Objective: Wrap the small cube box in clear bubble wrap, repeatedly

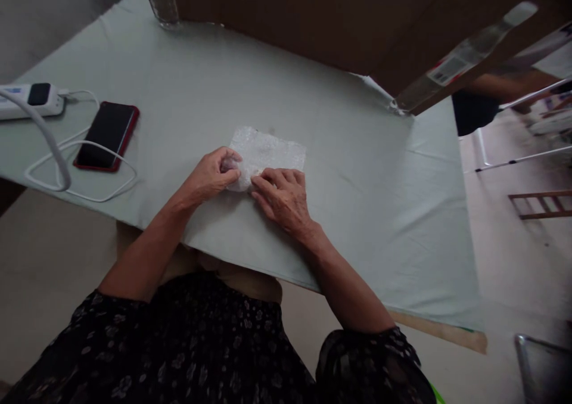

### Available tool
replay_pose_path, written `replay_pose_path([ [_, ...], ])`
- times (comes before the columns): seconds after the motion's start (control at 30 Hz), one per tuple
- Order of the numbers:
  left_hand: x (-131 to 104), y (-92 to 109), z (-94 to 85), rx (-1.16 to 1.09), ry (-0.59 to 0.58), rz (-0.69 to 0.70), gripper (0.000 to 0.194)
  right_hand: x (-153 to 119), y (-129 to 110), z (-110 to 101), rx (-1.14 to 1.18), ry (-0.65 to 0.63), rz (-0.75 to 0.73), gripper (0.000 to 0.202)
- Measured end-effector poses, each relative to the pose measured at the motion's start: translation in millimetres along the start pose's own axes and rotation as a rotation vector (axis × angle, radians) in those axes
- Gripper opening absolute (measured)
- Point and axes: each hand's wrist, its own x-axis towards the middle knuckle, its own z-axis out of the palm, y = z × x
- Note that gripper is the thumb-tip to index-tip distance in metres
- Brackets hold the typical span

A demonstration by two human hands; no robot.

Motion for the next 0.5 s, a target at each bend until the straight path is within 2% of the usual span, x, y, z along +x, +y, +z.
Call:
replay_pose_path([
  [0.17,-4,0,-4.6,0.266,0.081,-0.067,0.036,2,-2,2,-0.040,-0.014,0.015,0.022],
  [0.3,-9,8,-11.5,0.483,0.121,-0.184,0.054,1,-2,3,-0.045,-0.005,0.013,0.023],
  [0.4,-13,12,-15.7,0.538,0.103,-0.260,0.065,1,-2,4,-0.041,-0.014,0.007,0.023],
  [0.5,-11,11,-14.8,0.564,0.088,-0.276,0.059,1,-3,4,-0.030,-0.035,0.022,0.023],
])
